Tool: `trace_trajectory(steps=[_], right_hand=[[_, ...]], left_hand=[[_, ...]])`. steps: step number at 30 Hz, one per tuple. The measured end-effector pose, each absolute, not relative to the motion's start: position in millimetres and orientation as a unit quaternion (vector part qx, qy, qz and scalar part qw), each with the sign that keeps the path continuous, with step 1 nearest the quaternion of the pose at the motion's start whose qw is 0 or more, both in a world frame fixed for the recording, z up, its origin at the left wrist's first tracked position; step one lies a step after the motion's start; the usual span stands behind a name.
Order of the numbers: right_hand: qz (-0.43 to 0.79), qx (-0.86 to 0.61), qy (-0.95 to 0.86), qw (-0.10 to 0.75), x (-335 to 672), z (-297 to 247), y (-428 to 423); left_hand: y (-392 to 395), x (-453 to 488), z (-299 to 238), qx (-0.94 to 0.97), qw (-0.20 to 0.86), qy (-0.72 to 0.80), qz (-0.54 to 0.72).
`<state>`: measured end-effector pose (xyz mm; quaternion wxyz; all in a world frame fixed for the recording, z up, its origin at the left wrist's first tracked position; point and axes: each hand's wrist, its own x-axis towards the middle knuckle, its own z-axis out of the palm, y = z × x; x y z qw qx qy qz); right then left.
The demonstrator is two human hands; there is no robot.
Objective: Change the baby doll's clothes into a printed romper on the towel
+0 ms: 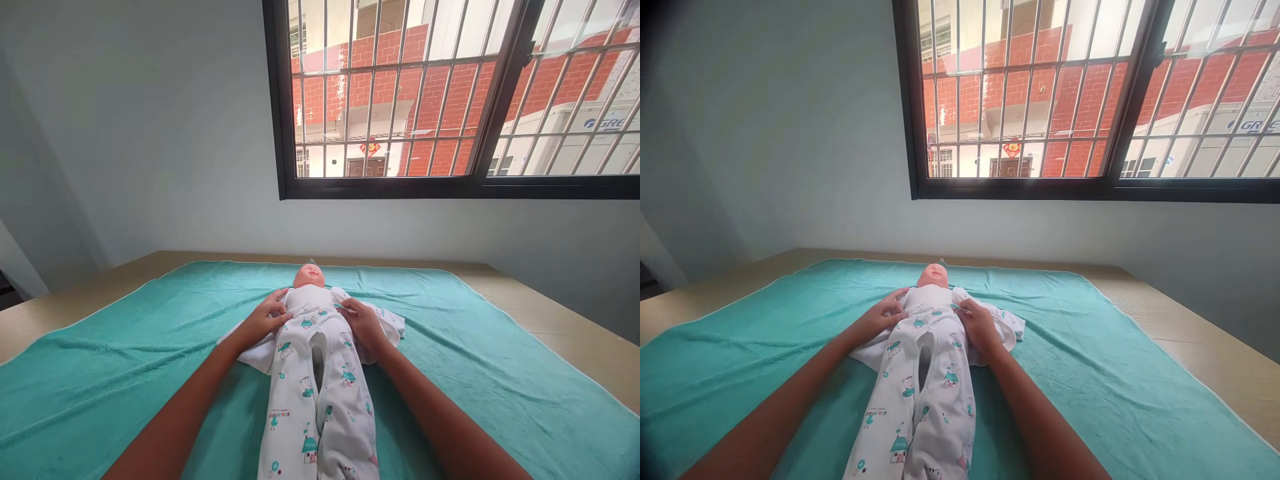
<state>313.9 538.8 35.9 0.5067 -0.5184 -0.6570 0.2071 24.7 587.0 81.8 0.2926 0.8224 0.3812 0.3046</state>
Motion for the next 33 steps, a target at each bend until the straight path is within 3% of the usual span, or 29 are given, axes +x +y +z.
trace_trajectory(steps=[4,6,9,11,17,24,28,33], right_hand=[[0.128,-0.509,-0.709,0.471,316,45,538],[0.086,-0.533,-0.733,0.415,319,46,538],[0.028,-0.577,-0.757,0.305,321,44,539],[0.005,-0.586,-0.761,0.278,321,43,539],[-0.027,-0.623,-0.719,0.306,315,51,555],[-0.001,-0.647,-0.667,0.369,315,43,579],[-0.012,-0.642,-0.647,0.411,307,36,568],[0.045,-0.607,-0.674,0.419,303,41,557]], left_hand=[[598,18,109,0.823,0.382,0.373,0.193],[601,17,114,0.82,0.403,0.368,0.171],[602,19,110,0.82,0.399,0.363,0.192],[603,21,103,0.825,0.375,0.356,0.228],[607,37,81,0.816,0.188,0.424,0.345],[609,54,71,0.773,0.095,0.491,0.39],[594,54,69,0.761,0.078,0.503,0.401],[577,51,57,0.735,0.15,0.53,0.395]])
